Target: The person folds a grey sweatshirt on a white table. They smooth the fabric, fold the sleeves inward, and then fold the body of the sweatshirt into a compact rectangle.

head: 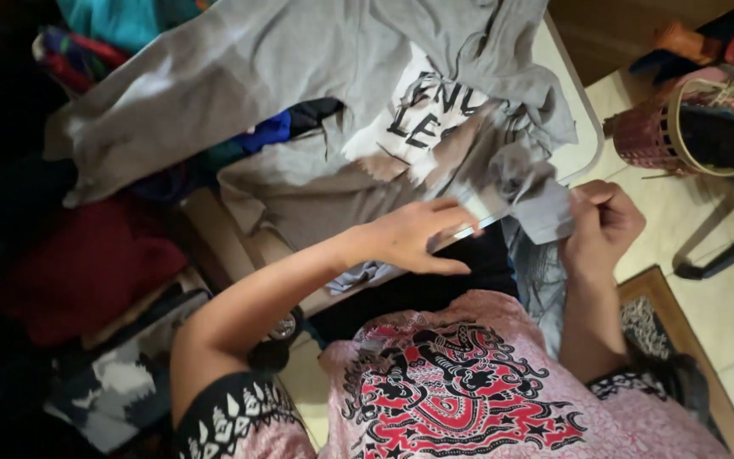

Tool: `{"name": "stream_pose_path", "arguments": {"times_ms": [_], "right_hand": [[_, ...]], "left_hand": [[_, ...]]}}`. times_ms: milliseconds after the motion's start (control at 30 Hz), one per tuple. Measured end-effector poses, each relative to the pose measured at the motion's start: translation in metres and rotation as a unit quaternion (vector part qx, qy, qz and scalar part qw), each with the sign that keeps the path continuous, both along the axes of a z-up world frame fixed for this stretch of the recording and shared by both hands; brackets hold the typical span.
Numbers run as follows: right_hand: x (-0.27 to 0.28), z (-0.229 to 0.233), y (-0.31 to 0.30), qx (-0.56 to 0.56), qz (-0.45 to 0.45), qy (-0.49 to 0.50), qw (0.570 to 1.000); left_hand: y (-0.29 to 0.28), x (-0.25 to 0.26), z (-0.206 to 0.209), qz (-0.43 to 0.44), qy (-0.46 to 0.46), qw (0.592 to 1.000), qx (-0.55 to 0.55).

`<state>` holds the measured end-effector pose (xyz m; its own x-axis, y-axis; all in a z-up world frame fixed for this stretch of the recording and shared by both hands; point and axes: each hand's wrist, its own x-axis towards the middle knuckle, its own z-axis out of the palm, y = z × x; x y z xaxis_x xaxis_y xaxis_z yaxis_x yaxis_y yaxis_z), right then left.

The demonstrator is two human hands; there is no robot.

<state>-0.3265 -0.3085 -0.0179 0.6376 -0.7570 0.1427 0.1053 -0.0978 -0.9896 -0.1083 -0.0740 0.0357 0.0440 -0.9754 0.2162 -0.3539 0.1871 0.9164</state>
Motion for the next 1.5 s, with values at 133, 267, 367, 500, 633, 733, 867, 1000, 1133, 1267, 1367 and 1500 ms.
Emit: {"name": "stream_pose_path", "arguments": {"times_ms": [133,267,367,500,633,733,867,1000,1133,1267,1367,1500], "right_hand": [[0.035,0.013,0.048,-0.051,0.040,0.014,0.998],[0.064,0.024,0.088,-0.033,0.088,-0.034,0.995],[0.069,0.027,0.079,-0.203,0.085,-0.004,0.975],[0.074,0.002,0.021,-0.312,-0.017,0.144,0.939],[0.079,-0.017,-0.041,-0.386,-0.032,0.151,0.910],[0.081,-0.023,-0.064,-0.436,-0.035,0.175,0.882],[0.083,-0.051,-0.103,-0.306,0.060,0.181,0.933],[0.071,-0.084,-0.147,-0.224,0.093,0.179,0.954],[0.089,-0.085,-0.171,0.020,0.022,0.018,0.999],[0.098,-0.071,-0.182,0.128,0.004,-0.089,0.988],[0.105,-0.051,-0.176,0.175,0.049,-0.146,0.973],[0.130,-0.022,-0.146,0.259,0.027,-0.161,0.952]], "left_hand": [[-0.001,-0.005,0.015,0.090,-0.136,0.973,-0.165],[-0.004,-0.015,-0.002,0.144,-0.150,0.962,-0.179],[-0.005,-0.002,-0.012,0.199,-0.178,0.947,-0.177],[0.003,0.021,-0.003,0.224,-0.088,0.956,-0.166],[0.005,0.033,0.021,0.203,-0.074,0.957,-0.192],[0.007,0.034,0.036,0.163,-0.108,0.958,-0.211],[0.010,0.033,0.044,0.140,-0.069,0.964,-0.216],[0.010,0.043,0.043,0.210,-0.007,0.952,-0.223],[0.015,0.057,0.039,0.346,0.060,0.904,-0.245],[0.021,0.071,0.034,0.479,0.054,0.822,-0.304],[0.028,0.083,0.029,0.511,0.115,0.806,-0.277],[0.031,0.089,0.031,0.437,0.227,0.823,-0.284]]}}
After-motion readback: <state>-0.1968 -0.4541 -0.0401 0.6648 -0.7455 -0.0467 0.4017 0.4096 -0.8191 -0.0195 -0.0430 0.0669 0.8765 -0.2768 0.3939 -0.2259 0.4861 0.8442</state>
